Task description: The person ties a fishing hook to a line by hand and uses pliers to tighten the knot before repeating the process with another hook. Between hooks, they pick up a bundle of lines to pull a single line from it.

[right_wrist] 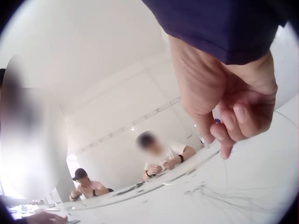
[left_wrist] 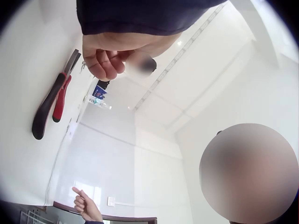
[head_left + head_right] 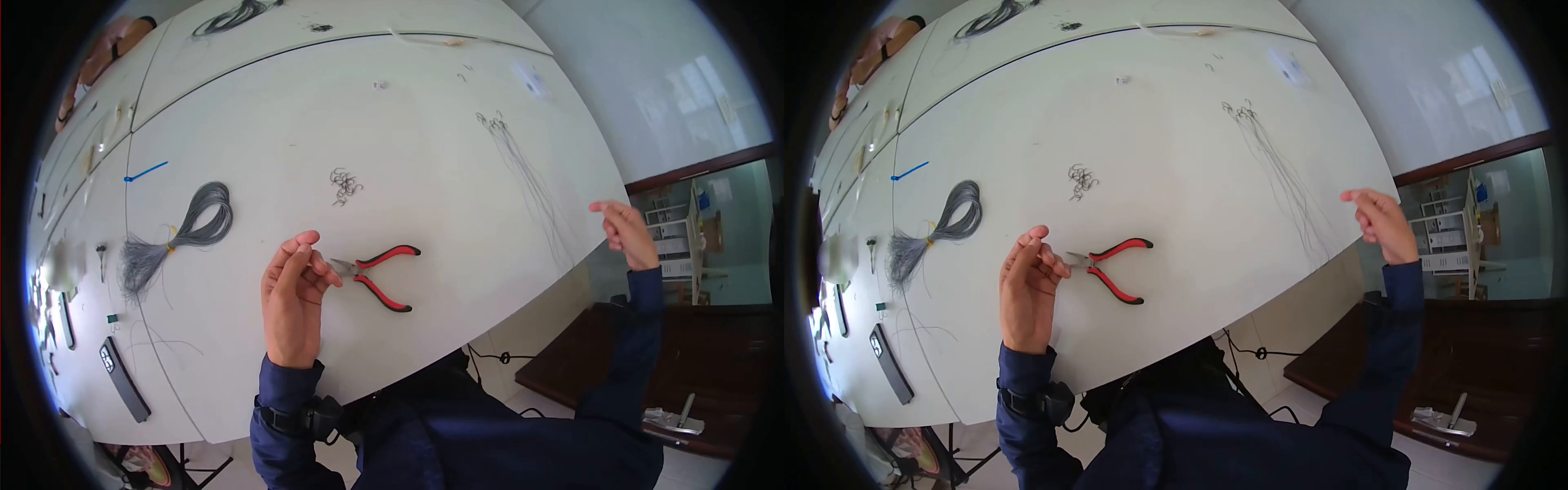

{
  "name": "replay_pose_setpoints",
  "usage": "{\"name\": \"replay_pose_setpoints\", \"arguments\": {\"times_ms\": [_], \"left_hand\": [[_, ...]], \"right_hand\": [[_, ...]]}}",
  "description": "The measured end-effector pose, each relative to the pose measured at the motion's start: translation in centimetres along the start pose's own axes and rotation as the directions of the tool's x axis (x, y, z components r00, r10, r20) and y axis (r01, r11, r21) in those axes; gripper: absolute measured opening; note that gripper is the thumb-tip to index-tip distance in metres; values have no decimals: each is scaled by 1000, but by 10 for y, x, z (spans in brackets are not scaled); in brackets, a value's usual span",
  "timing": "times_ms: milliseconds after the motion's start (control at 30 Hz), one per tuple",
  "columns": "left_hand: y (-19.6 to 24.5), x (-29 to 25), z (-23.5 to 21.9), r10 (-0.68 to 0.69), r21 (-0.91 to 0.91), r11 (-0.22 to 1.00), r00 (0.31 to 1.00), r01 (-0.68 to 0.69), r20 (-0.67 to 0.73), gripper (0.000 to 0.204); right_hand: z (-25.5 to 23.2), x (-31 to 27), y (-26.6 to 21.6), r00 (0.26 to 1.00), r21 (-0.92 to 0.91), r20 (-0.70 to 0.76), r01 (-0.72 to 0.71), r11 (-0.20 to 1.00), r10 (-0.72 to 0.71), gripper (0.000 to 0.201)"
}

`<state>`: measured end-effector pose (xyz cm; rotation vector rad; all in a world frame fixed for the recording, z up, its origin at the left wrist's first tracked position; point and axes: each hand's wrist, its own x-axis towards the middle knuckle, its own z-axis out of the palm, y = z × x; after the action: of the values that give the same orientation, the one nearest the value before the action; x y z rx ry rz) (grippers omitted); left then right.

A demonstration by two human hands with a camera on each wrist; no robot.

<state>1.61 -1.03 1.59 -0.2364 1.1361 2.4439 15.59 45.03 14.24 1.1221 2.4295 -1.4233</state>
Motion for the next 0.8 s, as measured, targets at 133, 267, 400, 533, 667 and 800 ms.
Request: {"name": "replay_pose_setpoints", "arguments": {"times_ms": [133,267,400,533,667,800], "left_hand": [[4,-3,2,4,21,1000,1000,-5,3,22],[11,-7,-2,18,35,999,1000,-18,12,21],[25,-24,-6,45,88,995,998,-40,-54,20],[57,-44,-26,93,261,962,994,-75,-57,21],[89,-47,-48,270,491,852,956,-181,-116,21],[109,-33,-80,502,855,468,863,-223,-50,24]], "right_hand": [[2,5,48,998,-173,-20,-54,983,51,36],[-6,13,85,998,-257,0,-67,964,69,37],[-38,27,157,934,-833,-33,171,526,-357,55],[-1,13,80,792,-974,32,160,157,-609,46],[95,3,-29,719,-785,53,459,416,-693,30],[212,3,-115,713,-356,285,699,621,-640,16]]}}
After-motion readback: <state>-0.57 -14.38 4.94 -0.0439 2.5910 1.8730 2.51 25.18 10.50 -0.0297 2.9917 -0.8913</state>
